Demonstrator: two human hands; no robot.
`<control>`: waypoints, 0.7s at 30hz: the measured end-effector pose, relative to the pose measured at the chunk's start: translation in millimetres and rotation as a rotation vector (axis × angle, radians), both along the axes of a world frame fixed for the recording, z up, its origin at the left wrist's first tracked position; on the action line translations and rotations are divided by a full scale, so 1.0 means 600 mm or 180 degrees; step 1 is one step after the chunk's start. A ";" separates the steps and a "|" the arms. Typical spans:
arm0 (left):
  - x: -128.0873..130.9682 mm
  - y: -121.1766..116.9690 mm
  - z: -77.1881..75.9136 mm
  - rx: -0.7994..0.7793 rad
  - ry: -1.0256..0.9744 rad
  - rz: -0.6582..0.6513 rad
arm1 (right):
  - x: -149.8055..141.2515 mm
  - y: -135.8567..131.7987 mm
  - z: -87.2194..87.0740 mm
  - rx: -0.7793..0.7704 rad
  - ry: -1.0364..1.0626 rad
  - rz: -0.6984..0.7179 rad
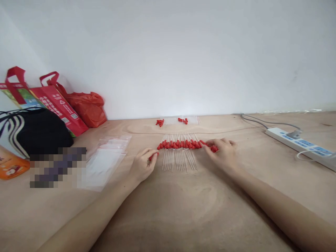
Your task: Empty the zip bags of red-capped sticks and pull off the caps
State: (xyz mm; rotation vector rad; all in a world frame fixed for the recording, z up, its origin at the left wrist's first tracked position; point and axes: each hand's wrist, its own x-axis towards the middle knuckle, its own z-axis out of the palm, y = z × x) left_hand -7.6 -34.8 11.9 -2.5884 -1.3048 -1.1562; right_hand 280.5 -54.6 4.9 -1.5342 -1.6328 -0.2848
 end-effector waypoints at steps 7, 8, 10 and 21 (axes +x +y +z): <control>0.026 -0.026 -0.003 -0.0117 0.0077 -0.0981 | -0.110 -0.042 0.003 0.0293 -0.0221 0.1509; 0.031 -0.030 -0.006 -0.0095 0.0027 -0.1048 | -0.117 -0.046 0.001 0.0306 -0.0228 0.1593; 0.039 -0.033 -0.009 -0.0093 -0.0078 -0.1061 | -0.124 -0.049 -0.003 0.0304 -0.0243 0.1706; -0.061 0.026 0.027 -0.0140 -0.0047 0.1365 | -0.091 0.029 0.003 -0.0359 -0.0713 -0.0026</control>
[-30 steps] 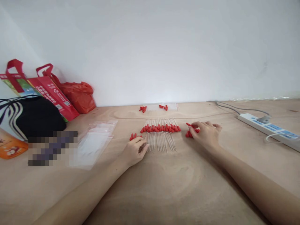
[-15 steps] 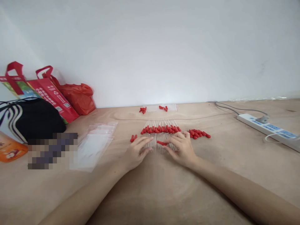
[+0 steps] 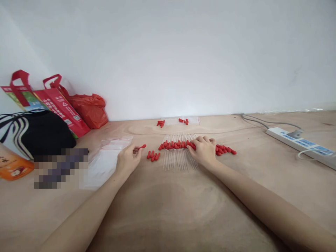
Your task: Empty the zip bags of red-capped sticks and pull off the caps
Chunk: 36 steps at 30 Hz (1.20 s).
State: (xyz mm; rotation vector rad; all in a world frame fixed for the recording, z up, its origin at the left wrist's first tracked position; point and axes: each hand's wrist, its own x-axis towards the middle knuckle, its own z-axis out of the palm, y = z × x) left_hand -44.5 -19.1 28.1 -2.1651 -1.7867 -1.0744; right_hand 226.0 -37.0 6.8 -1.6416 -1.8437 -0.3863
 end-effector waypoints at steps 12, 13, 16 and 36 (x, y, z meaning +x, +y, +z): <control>-0.003 0.001 -0.009 -0.1093 0.0175 0.0056 | -0.014 0.053 0.001 -0.0486 -0.0248 -0.0462; -0.005 0.003 -0.010 -0.1109 0.0129 0.0058 | -0.015 0.054 0.000 -0.0475 -0.0243 -0.0460; -0.012 0.008 -0.014 -0.1054 -0.0004 0.0133 | -0.015 0.059 -0.001 -0.0305 -0.0155 -0.0476; 0.135 -0.073 -0.044 0.0807 0.0754 -0.2001 | 0.057 -0.084 -0.028 0.0349 0.0260 0.1473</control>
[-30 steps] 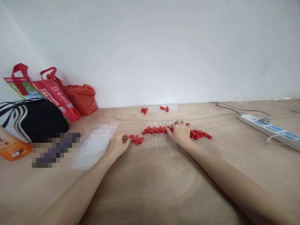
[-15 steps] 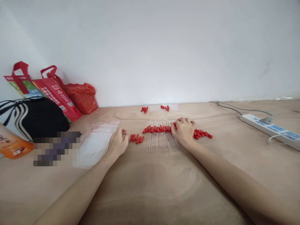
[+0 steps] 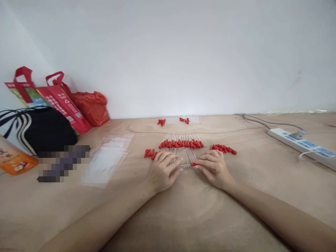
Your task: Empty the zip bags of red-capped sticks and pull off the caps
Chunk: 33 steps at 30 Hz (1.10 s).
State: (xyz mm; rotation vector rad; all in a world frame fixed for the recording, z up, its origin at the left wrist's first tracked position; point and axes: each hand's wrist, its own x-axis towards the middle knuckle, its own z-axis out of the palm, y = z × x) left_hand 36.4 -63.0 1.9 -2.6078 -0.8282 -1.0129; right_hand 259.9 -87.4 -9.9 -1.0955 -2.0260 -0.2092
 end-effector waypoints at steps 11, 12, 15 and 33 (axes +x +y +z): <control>0.000 -0.001 -0.002 0.0034 0.0104 -0.0215 | -0.027 -0.004 0.002 0.0245 -0.0368 0.0071; 0.001 -0.003 -0.001 0.0054 0.0114 -0.0212 | -0.028 -0.005 0.002 0.0248 -0.0401 0.0058; 0.002 -0.008 0.001 0.0106 0.0143 -0.0207 | -0.030 -0.008 0.003 0.0233 -0.0475 0.0059; -0.046 0.017 -0.009 -0.0182 -0.0276 0.0419 | 0.004 -0.003 0.006 0.0086 -0.0018 -0.0404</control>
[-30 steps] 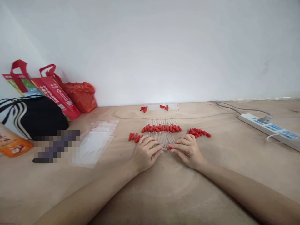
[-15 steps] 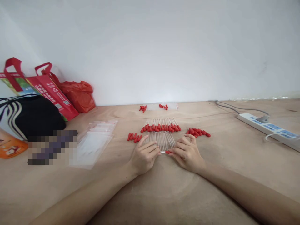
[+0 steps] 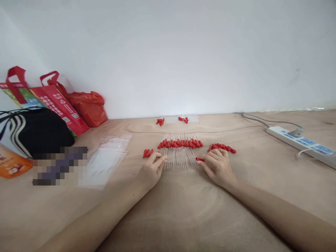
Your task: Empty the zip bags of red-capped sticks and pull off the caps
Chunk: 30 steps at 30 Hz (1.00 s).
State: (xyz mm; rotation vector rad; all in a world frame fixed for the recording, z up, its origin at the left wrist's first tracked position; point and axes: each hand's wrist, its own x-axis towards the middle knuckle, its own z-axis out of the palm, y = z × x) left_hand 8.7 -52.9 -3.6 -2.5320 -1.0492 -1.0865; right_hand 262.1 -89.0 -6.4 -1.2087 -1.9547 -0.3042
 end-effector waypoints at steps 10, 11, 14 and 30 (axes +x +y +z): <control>-0.014 0.029 -0.013 0.0018 0.0185 0.0340 | 0.007 0.010 -0.006 -0.0111 -0.0033 -0.0229; -0.012 0.030 -0.013 -0.0007 0.0185 0.0340 | 0.006 0.010 -0.006 -0.0108 -0.0031 -0.0233; -0.008 0.029 -0.012 -0.0105 0.0193 0.0273 | 0.003 0.009 -0.006 -0.0117 0.0022 -0.0224; 0.026 -0.009 0.019 0.0069 0.0317 -0.0458 | -0.035 0.003 -0.006 0.0189 0.0086 0.0555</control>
